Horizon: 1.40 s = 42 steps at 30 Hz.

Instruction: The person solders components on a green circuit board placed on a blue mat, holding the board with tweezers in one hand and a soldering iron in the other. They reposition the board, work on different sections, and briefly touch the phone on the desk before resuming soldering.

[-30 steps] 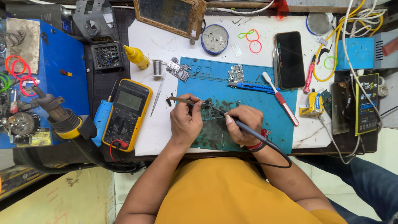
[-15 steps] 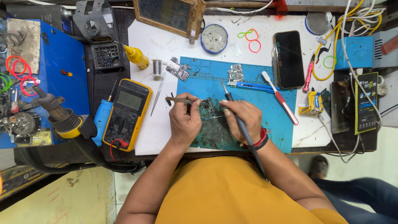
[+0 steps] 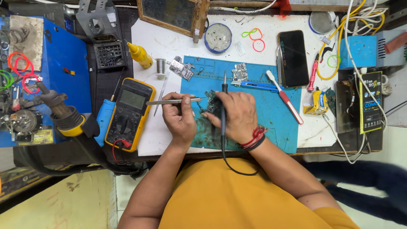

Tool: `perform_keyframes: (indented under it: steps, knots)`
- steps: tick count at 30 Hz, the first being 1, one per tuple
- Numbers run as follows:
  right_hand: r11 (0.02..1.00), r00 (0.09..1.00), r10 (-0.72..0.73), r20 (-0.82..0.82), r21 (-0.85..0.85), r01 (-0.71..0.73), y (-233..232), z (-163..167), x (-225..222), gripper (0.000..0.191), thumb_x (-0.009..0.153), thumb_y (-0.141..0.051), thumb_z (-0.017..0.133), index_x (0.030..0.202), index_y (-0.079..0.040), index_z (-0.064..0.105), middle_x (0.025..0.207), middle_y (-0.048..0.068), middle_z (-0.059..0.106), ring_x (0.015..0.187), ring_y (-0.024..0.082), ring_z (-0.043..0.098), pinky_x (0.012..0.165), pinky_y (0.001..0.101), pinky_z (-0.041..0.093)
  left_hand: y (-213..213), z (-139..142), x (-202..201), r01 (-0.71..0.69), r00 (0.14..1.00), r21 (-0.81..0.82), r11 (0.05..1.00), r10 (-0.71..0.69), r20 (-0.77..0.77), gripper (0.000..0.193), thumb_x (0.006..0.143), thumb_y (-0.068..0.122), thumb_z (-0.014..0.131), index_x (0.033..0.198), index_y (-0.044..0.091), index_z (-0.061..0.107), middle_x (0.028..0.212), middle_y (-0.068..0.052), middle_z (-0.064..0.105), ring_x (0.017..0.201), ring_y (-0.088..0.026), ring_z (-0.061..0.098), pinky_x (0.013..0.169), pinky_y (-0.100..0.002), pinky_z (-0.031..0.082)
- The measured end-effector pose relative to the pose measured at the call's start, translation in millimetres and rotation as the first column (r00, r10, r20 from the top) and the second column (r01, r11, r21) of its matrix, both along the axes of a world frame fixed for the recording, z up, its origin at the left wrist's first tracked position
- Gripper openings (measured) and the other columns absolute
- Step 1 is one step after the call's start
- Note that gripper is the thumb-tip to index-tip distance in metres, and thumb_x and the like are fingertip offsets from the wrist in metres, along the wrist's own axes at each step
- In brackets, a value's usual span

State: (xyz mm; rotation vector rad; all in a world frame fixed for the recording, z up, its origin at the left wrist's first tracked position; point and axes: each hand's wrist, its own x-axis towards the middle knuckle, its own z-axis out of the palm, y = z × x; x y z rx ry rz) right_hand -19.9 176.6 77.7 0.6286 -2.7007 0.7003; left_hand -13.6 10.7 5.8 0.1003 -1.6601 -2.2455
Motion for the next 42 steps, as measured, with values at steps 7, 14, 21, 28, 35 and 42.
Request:
perform_keyframes:
  steps: [7,14,21,28,35,42]
  knots:
    - [0.859,0.987,-0.100,0.125,-0.490,0.149,24,-23,4,0.041,0.105,-0.025,0.068,0.131,0.002,0.053,0.104,0.009,0.071,0.085,0.022,0.070,0.078,0.0320,0.056,2,12,-2,0.058,0.998,-0.370,0.927,-0.048,0.036,0.011,0.103,0.005,0.067,0.108,0.001,0.059,0.085,-0.005,0.070,0.065,-0.005,0.054,0.057,-0.022,0.043]
    - [0.902,0.998,-0.010,-0.054,-0.432,-0.014,42,-28,15,0.014,0.099,-0.013,0.068,0.101,0.001,0.067,0.085,0.015,0.072,0.067,0.025,0.069,0.062,0.0321,0.052,4,19,-4,0.078,0.997,-0.530,0.845,-0.064,0.046,0.011,0.099,0.006,0.071,0.104,0.001,0.063,0.078,-0.004,0.069,0.062,-0.007,0.060,0.057,-0.023,0.047]
    - [0.878,0.993,0.114,-0.012,-0.466,-0.106,36,-31,9,0.013,0.097,-0.011,0.066,0.087,-0.003,0.063,0.078,0.012,0.071,0.067,0.023,0.071,0.060,0.0314,0.054,4,18,-6,0.093,0.996,-0.483,0.871,-0.081,0.046,0.011,0.102,0.005,0.068,0.107,0.002,0.059,0.081,-0.004,0.069,0.065,-0.008,0.062,0.058,-0.025,0.048]
    - [0.879,0.991,0.135,-0.008,-0.460,-0.124,36,-29,8,0.015,0.097,-0.011,0.066,0.085,-0.004,0.061,0.077,0.012,0.071,0.066,0.025,0.071,0.061,0.0323,0.054,4,19,-7,0.118,0.992,-0.508,0.853,-0.077,0.100,0.011,0.100,0.005,0.069,0.105,0.002,0.060,0.076,-0.004,0.067,0.060,-0.009,0.061,0.055,-0.026,0.047]
    - [0.884,0.990,0.141,0.010,-0.452,-0.121,37,-32,8,0.015,0.097,-0.010,0.066,0.084,-0.003,0.062,0.078,0.012,0.071,0.067,0.026,0.071,0.061,0.0324,0.054,4,18,-7,0.105,0.994,-0.521,0.847,-0.069,0.088,0.010,0.100,0.004,0.068,0.106,0.002,0.060,0.078,-0.005,0.069,0.062,-0.011,0.064,0.057,-0.026,0.050]
    - [0.886,0.989,0.145,0.019,-0.448,-0.121,34,-31,7,0.013,0.097,-0.009,0.066,0.086,-0.002,0.063,0.079,0.013,0.071,0.068,0.025,0.072,0.061,0.0320,0.055,3,20,-8,0.113,0.993,-0.531,0.840,-0.076,0.091,0.011,0.099,0.004,0.068,0.106,0.002,0.060,0.077,-0.006,0.069,0.061,-0.012,0.066,0.056,-0.027,0.050]
